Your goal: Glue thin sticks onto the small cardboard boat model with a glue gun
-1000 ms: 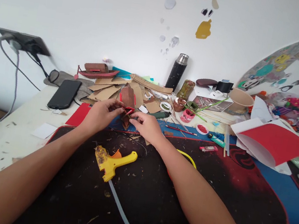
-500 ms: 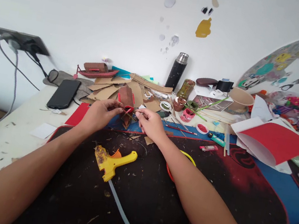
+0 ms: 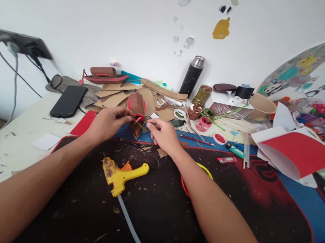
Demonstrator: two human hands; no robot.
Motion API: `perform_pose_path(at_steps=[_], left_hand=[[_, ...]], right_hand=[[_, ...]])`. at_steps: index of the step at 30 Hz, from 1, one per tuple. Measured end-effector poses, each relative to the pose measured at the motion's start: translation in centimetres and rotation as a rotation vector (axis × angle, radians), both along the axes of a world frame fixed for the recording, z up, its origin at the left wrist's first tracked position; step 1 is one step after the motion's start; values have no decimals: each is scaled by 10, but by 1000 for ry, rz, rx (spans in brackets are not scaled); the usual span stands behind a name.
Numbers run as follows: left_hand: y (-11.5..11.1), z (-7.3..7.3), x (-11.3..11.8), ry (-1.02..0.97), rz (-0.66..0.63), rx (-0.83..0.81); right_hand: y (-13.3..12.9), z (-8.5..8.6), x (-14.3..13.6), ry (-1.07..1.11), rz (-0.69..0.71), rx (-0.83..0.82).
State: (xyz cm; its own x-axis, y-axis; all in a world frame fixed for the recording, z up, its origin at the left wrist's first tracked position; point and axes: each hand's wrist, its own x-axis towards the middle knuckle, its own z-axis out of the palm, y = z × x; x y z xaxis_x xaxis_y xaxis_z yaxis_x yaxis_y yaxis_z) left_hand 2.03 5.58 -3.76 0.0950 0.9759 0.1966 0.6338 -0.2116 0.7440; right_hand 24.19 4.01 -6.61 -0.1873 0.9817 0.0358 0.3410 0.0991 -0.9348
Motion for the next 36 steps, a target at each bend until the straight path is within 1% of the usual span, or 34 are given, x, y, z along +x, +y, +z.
perform_pose_path(at_steps=[6,12,20,28,36], left_hand=[[0,0,-1,13,-6,22],[0,0,0,5,2,41],[0,0,0,-1,4,20],[0,1,0,-3,6,21],[-2,5,1,-45,-13,-25]], right_hand=[[0,-1,1,-91,43,35],[0,0,1,-120,57,35],[0,-1,0,-165,54,62],[2,-5,-1,-180,46,77],[3,-7,-1,-179,55,73]])
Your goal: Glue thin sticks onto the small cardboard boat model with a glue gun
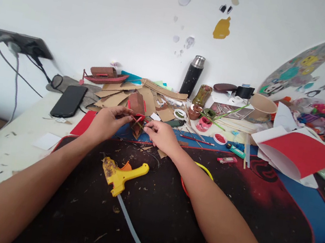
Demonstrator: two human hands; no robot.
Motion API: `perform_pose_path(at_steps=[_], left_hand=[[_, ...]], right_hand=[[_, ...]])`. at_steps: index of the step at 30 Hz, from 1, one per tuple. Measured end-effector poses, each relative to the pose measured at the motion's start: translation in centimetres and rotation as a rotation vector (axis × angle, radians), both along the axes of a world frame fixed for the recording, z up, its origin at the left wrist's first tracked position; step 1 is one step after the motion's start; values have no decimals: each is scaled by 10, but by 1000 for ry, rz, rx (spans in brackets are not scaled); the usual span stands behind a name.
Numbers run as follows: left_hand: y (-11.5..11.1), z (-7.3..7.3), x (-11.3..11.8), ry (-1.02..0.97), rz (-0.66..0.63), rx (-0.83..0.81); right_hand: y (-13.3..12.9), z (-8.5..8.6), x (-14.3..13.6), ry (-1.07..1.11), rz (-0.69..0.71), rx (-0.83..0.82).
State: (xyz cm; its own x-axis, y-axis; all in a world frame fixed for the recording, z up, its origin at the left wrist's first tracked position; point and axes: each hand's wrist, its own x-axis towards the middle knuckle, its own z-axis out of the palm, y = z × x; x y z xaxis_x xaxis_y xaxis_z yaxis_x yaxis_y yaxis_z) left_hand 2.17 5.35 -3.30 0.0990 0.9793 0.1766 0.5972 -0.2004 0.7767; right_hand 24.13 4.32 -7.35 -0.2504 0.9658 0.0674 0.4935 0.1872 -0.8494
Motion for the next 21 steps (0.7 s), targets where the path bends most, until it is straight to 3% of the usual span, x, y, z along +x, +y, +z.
perform_pose_path(at_steps=[21], left_hand=[[-2,-2,0,-79,-40,18]], right_hand=[[-2,2,0,-5,-12,0]])
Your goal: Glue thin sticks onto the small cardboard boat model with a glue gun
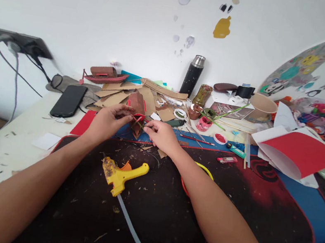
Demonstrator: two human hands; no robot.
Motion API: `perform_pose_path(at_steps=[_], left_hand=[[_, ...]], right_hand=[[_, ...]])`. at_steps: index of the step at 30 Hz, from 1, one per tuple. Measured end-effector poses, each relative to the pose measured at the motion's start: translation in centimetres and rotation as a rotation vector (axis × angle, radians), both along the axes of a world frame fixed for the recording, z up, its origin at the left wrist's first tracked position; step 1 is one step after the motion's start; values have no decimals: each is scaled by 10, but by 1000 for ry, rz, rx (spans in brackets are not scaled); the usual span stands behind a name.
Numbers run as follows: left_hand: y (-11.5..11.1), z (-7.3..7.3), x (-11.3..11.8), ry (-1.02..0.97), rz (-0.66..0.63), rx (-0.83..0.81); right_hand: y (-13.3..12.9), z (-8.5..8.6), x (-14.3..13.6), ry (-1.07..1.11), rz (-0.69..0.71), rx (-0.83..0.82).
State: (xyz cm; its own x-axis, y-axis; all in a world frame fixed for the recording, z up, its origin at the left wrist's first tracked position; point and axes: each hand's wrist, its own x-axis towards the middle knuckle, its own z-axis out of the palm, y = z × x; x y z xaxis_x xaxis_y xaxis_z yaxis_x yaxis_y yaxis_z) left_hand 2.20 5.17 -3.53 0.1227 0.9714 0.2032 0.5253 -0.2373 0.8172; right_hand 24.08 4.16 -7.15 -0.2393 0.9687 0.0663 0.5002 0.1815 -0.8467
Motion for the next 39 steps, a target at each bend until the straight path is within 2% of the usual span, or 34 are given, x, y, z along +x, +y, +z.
perform_pose_path(at_steps=[7,20,39], left_hand=[[0,0,1,43,35,-1],[2,-3,0,48,49,19],[5,-6,-4,100,44,29]], right_hand=[[0,2,0,25,15,-7],[-1,2,1,244,-64,-39],[-1,-1,1,199,-37,-26]])
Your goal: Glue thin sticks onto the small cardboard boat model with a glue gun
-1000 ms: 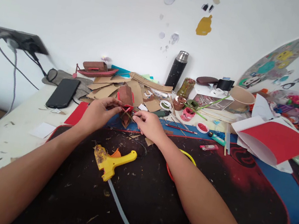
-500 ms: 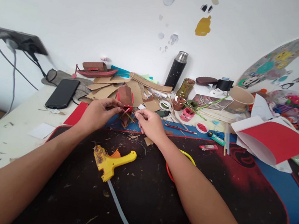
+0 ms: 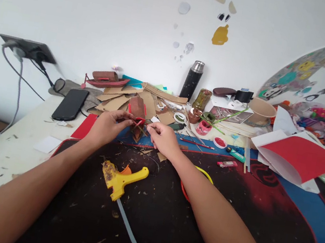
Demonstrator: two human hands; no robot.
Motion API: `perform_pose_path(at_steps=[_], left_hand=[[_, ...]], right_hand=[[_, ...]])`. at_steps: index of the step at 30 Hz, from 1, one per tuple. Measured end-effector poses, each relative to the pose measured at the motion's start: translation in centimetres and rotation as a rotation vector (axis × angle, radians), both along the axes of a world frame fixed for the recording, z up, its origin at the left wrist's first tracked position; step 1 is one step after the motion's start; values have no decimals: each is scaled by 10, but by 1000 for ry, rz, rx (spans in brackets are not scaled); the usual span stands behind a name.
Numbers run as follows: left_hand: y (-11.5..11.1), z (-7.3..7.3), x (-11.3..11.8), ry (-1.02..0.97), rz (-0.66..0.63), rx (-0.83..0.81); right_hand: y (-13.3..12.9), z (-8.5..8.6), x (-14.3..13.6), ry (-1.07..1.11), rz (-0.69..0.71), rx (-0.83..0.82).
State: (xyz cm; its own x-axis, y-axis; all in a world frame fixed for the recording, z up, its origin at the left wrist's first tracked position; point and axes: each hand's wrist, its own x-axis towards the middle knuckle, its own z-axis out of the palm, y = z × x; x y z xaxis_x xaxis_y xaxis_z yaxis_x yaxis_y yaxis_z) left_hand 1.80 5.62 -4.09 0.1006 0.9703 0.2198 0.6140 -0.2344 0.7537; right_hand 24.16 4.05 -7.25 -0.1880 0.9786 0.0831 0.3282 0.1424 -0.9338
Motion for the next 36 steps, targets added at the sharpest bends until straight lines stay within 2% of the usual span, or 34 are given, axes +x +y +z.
perform_pose_path(at_steps=[36], left_hand=[[-2,1,1,-14,23,12]], right_hand=[[1,-2,1,-38,20,21]])
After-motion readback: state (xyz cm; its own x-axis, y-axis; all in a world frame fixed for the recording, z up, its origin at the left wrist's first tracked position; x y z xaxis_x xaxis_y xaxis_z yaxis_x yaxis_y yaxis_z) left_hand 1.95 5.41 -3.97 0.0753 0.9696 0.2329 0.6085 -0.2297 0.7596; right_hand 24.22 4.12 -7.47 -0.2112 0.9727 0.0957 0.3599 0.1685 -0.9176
